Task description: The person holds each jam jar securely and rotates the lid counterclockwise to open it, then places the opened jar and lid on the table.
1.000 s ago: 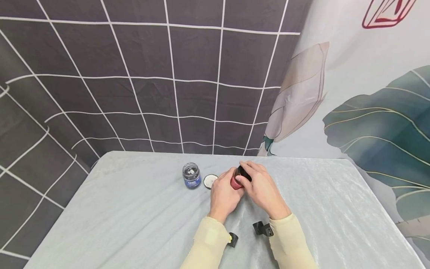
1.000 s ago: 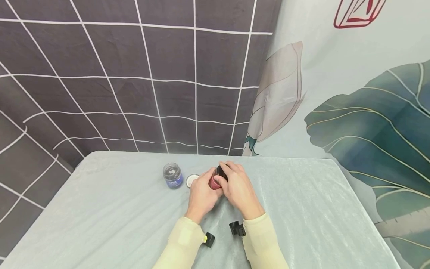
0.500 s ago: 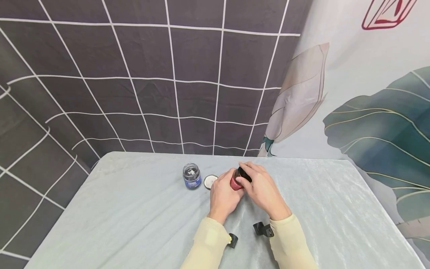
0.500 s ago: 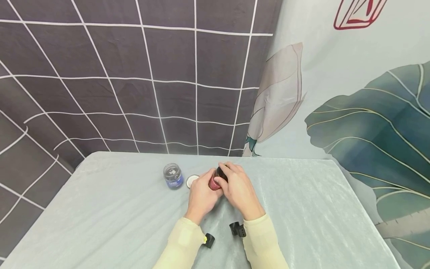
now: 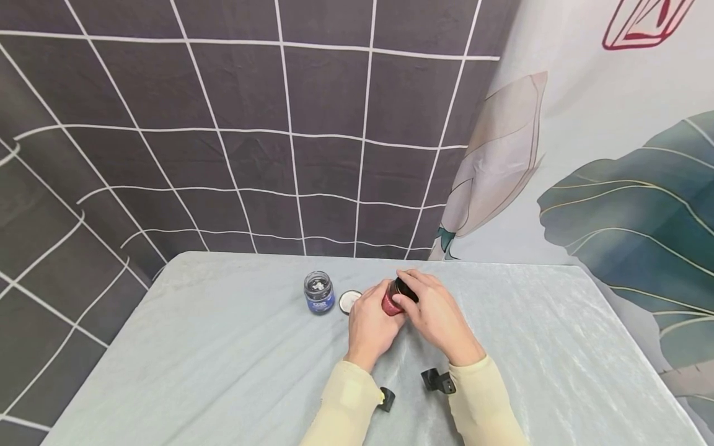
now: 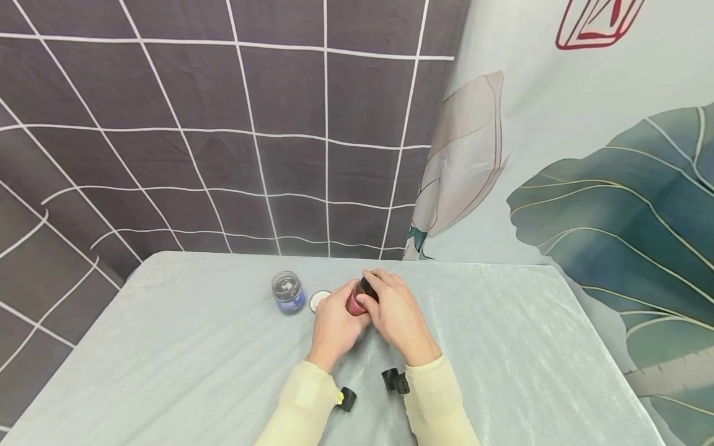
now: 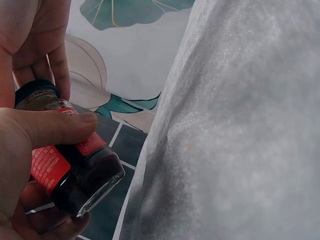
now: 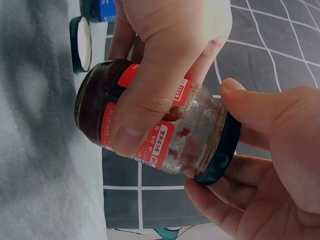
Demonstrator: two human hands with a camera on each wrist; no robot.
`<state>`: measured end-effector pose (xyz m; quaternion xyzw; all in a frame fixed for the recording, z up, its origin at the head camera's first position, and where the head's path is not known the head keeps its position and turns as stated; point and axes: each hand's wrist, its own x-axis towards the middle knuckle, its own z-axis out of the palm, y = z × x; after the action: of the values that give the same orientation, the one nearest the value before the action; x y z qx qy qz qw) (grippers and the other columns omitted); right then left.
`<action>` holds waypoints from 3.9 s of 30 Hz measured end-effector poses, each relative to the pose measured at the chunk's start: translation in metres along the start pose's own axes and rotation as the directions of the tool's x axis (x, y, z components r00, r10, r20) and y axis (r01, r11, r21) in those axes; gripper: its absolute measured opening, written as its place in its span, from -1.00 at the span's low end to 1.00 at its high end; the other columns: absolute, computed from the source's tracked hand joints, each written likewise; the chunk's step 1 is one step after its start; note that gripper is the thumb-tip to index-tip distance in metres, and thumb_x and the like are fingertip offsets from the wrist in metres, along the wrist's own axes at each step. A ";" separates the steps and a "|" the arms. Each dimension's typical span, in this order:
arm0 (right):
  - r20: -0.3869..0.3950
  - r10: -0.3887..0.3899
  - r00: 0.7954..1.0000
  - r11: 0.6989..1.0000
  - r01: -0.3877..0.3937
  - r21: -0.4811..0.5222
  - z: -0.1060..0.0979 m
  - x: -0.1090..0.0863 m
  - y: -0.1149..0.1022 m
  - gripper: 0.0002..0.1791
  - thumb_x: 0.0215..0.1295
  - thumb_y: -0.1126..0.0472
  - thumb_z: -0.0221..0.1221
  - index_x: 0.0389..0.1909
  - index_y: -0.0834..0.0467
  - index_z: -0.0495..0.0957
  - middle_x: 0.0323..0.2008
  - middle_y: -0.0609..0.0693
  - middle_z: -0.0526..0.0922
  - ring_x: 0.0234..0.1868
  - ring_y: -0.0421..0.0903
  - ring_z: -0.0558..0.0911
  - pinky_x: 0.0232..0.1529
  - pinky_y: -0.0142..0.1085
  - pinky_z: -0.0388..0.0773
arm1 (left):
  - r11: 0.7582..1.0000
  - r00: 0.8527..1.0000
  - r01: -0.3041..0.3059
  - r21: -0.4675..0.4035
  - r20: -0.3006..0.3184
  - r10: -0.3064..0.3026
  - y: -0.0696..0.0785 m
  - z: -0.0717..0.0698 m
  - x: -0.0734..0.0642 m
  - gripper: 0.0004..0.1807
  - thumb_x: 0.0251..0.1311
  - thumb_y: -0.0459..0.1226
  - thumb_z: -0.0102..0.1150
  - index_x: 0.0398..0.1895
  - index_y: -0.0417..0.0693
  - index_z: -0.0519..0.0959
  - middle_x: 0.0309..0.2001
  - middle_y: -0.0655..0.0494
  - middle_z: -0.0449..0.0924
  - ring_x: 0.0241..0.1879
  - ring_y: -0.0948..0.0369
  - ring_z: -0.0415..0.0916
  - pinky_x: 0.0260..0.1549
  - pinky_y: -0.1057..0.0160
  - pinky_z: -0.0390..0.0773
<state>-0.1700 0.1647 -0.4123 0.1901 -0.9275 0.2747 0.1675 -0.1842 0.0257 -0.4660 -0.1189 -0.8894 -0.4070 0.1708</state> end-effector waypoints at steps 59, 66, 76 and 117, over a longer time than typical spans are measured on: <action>0.006 -0.019 1.000 0.999 0.019 0.031 -0.001 0.000 0.000 -0.52 0.32 0.30 0.29 0.24 0.31 0.53 0.22 0.28 0.54 0.27 0.22 0.50 0.26 0.08 0.42 | 1.000 1.000 0.031 -0.003 0.000 -0.031 -0.002 0.000 0.001 -0.33 -0.07 -0.10 0.51 0.19 -0.12 0.62 0.05 0.06 0.70 0.04 0.10 0.65 -0.01 0.08 0.59; 0.011 -0.019 1.000 1.000 0.019 0.019 0.000 -0.001 0.000 -0.52 0.31 0.29 0.30 0.24 0.30 0.54 0.23 0.29 0.54 0.27 0.23 0.50 0.25 0.09 0.42 | 1.000 1.000 0.021 -0.008 -0.004 -0.021 -0.003 0.000 0.001 -0.33 -0.07 -0.10 0.52 0.17 -0.13 0.63 0.02 0.06 0.71 0.02 0.10 0.66 -0.03 0.09 0.60; 0.014 -0.028 0.999 0.999 0.028 0.023 0.000 -0.002 -0.001 -0.53 0.33 0.28 0.29 0.25 0.29 0.54 0.24 0.28 0.53 0.27 0.23 0.50 0.26 0.09 0.42 | 1.000 1.000 0.029 -0.006 -0.005 -0.029 -0.003 -0.001 -0.001 -0.35 -0.06 -0.09 0.52 0.17 -0.09 0.63 0.03 0.08 0.71 0.01 0.11 0.66 -0.04 0.10 0.60; 0.078 -0.063 0.995 0.997 0.060 0.039 -0.002 -0.001 0.001 -0.51 0.34 0.35 0.24 0.27 0.35 0.48 0.30 0.28 0.48 0.33 0.19 0.46 0.32 0.05 0.37 | 1.000 1.000 0.017 0.003 -0.006 -0.017 -0.006 -0.001 0.000 -0.35 -0.09 -0.08 0.55 0.15 -0.03 0.64 0.01 0.11 0.72 -0.01 0.14 0.67 -0.05 0.12 0.61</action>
<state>-0.1692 0.1669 -0.4115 0.2324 -0.9220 0.2787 0.1353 -0.1860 0.0208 -0.4698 -0.1100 -0.8905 -0.4074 0.1702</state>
